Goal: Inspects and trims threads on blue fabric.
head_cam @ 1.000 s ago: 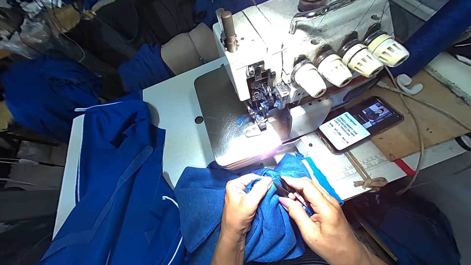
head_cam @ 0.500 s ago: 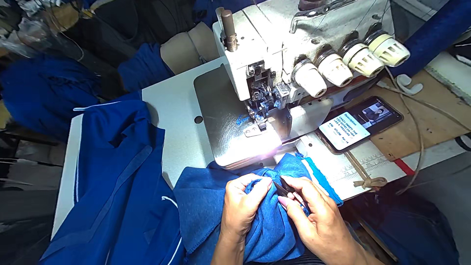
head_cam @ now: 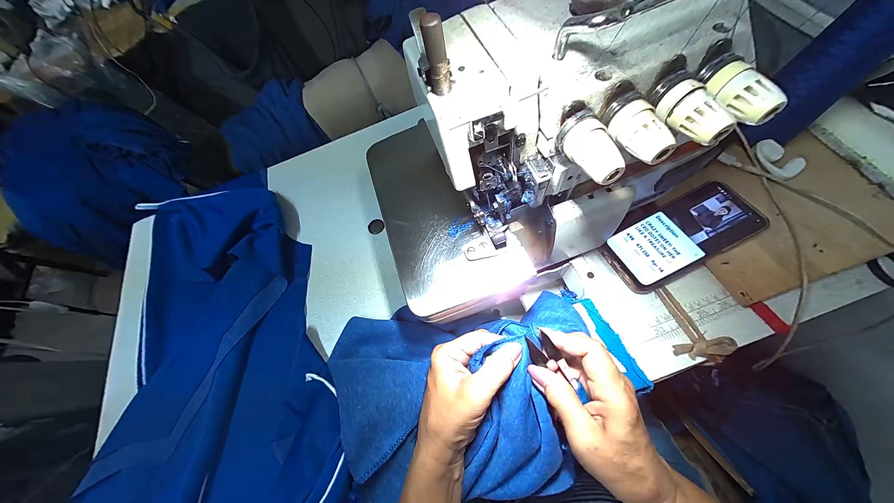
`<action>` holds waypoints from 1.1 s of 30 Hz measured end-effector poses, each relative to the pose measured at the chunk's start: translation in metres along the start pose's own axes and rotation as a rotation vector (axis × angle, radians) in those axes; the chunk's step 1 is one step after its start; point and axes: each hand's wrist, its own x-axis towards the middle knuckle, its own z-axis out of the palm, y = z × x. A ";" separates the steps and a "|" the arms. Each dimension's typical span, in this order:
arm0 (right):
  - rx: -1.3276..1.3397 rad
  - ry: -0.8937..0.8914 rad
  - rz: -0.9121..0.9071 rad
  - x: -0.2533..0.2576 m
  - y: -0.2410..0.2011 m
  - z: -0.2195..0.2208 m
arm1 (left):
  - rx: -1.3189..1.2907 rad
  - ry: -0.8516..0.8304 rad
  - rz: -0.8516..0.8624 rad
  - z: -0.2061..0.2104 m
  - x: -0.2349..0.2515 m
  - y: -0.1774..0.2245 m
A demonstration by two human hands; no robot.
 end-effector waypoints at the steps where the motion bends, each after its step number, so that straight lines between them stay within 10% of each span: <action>1: 0.025 0.001 0.033 0.000 0.000 0.000 | -0.004 0.002 -0.002 0.000 0.000 0.000; 10: -0.244 0.031 -0.279 0.007 0.001 -0.006 | 0.017 -0.002 0.017 -0.001 0.000 -0.002; 14: 0.192 0.086 0.021 0.011 -0.009 -0.009 | 0.005 0.017 0.024 -0.001 0.001 -0.002; 22: 0.199 -0.244 0.383 0.031 -0.004 -0.030 | -0.056 0.051 -0.045 0.000 0.001 0.002; 33: -0.261 -0.125 -0.085 0.010 -0.009 -0.016 | -0.121 0.101 -0.096 0.004 0.001 0.004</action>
